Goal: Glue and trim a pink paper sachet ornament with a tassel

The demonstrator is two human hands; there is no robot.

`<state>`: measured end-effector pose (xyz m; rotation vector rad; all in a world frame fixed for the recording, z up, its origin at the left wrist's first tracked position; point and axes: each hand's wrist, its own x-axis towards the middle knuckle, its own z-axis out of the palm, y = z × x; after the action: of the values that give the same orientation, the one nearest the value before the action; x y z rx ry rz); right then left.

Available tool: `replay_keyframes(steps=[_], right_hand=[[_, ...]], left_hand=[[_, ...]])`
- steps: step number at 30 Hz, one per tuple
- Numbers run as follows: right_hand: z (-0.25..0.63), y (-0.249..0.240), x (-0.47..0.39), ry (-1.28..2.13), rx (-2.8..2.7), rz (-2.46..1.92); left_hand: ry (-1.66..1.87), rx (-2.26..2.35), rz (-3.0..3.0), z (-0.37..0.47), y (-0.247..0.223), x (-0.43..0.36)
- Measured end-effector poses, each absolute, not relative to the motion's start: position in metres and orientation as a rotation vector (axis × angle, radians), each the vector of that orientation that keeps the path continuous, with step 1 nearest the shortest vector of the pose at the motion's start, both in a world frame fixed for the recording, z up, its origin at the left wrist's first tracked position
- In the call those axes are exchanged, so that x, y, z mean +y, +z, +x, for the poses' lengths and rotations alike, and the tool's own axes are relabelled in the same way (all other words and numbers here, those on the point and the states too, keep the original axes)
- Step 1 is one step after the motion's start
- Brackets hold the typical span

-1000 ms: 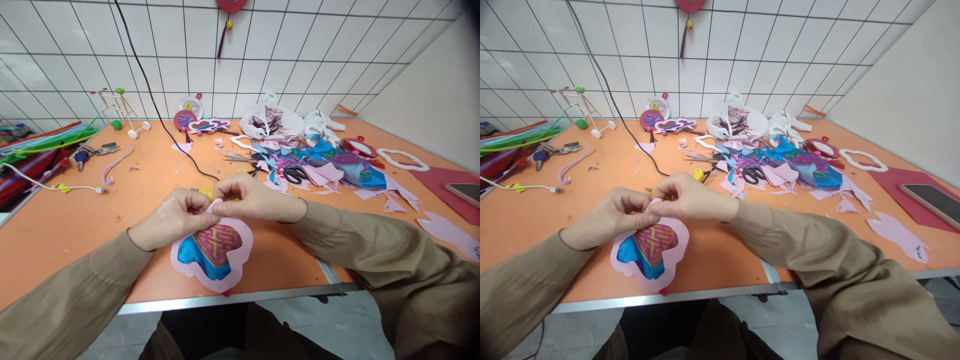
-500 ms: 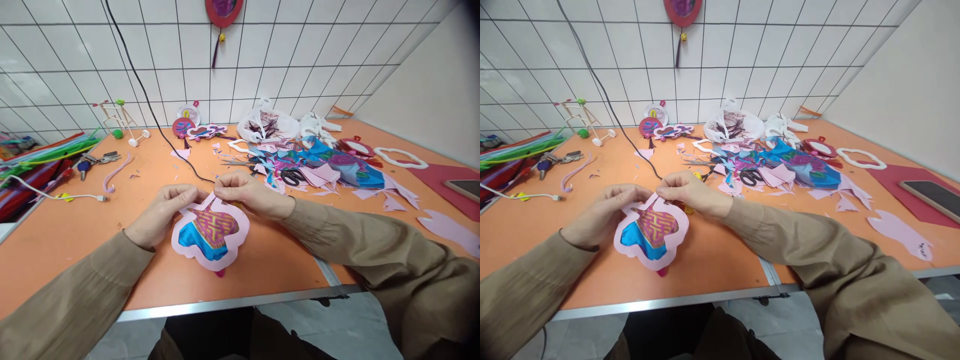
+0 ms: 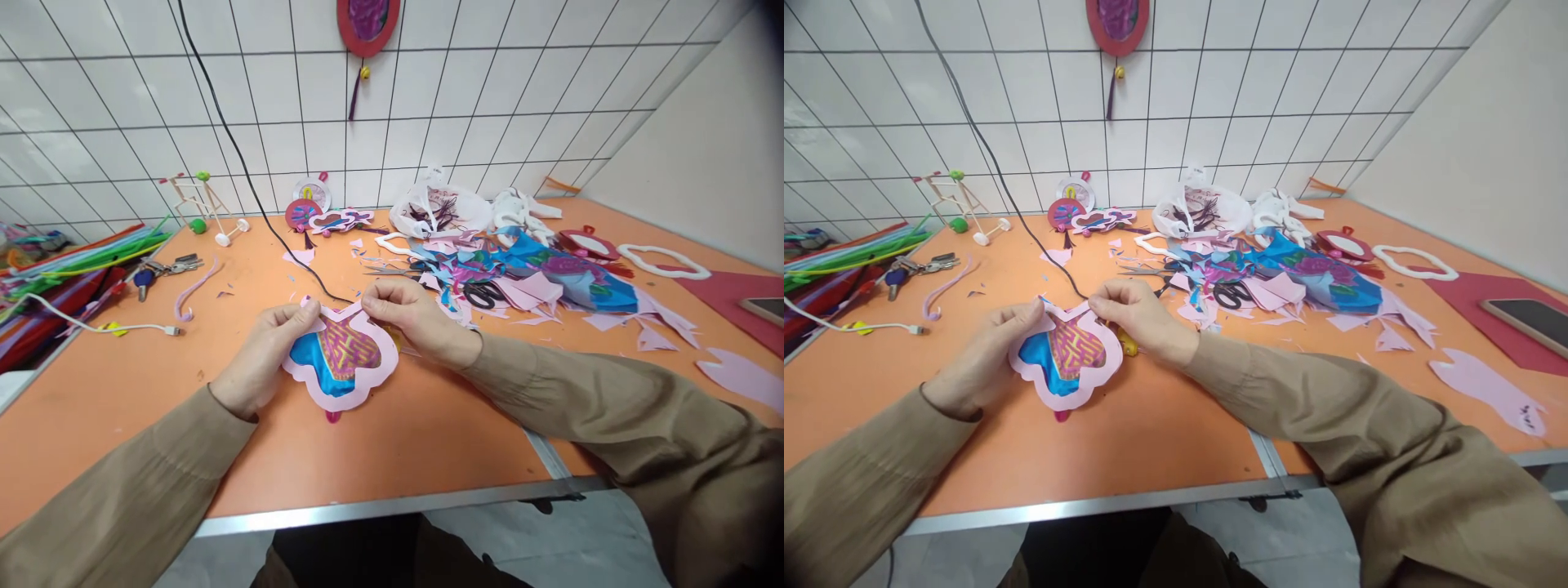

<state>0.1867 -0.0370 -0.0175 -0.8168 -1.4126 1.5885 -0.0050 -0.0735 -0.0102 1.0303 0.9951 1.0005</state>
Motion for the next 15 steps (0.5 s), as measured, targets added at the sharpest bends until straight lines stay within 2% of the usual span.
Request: replay_keyframes(steps=[4,10,15], right_hand=[[0.189,-0.015,-0.039,1.595,-1.508,-0.840],[0.189,0.000,-0.048,1.339,-1.970,-0.967],[0.187,0.002,-0.053,1.390,-1.989,-0.914]], left_hand=[[1.043,1.067,1.041,-0.004,-0.010,-0.075],[0.992,1.065,1.151,0.001,-0.005,-0.081],[0.911,0.976,1.046,0.003,-0.003,-0.083]])
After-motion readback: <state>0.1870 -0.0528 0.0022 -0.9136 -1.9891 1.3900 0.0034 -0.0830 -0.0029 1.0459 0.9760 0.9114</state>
